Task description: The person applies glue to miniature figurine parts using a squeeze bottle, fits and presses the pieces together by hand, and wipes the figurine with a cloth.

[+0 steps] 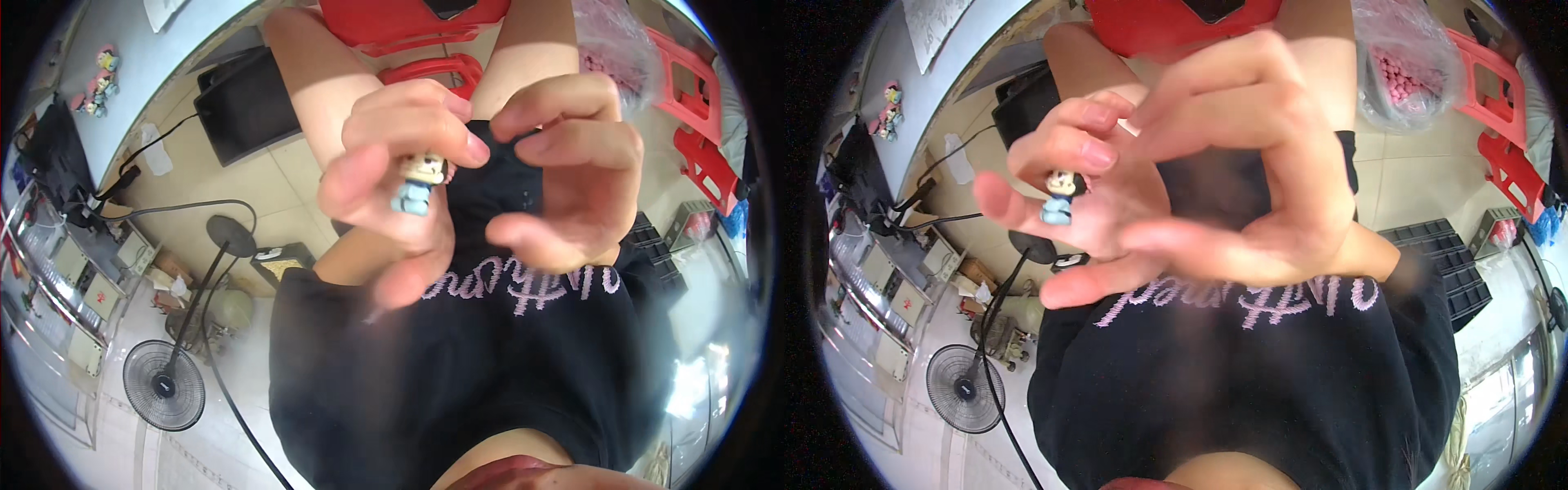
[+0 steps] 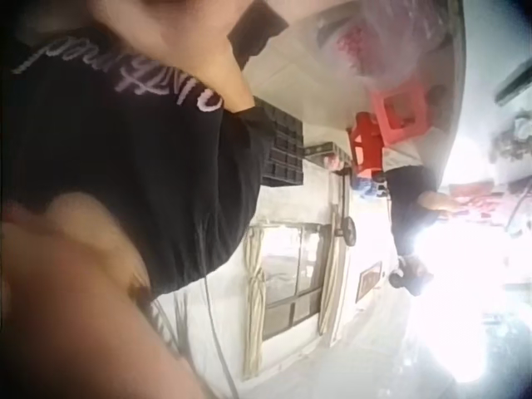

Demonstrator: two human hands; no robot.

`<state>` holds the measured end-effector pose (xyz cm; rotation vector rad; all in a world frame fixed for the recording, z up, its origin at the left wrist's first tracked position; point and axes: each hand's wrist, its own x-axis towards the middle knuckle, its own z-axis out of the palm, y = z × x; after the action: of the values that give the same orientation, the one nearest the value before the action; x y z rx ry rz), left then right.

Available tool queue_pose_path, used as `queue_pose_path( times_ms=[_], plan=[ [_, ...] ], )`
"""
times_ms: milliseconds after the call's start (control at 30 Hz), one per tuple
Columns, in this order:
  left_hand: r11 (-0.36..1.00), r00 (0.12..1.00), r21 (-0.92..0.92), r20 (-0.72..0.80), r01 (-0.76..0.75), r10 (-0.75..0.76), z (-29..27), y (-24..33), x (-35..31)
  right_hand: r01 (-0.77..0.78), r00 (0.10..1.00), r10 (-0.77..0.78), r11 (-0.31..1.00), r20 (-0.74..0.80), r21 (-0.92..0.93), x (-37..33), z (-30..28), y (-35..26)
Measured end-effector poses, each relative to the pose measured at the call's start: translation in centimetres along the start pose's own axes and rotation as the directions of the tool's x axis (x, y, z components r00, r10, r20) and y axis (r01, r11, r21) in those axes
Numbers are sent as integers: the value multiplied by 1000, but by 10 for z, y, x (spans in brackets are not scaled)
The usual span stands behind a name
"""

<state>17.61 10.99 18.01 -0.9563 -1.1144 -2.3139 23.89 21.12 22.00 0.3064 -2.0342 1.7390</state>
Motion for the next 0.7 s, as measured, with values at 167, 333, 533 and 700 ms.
queue_pose_path(
  times_ms=[167, 333, 533, 700],
  plan=[
    [989, 999, 147, 29, -31, 27, 6, 8, -1, -10, 992, 29, 989, -125, 146, 1, 28, 0],
    [923, 997, 381, 69, -54, 29, -3, 23, 1, -32, 986, 65, 978, -156, 208, 3, 38, -3],
    [884, 964, 461, 259, -75, -53, -4, 30, 1, -43, 981, 84, 973, -176, 227, 1, 37, -6],
    [903, 974, 401, 213, -156, 74, -3, 28, 7, -34, 979, 83, 968, -187, 248, 6, 41, -10]
  ],
)
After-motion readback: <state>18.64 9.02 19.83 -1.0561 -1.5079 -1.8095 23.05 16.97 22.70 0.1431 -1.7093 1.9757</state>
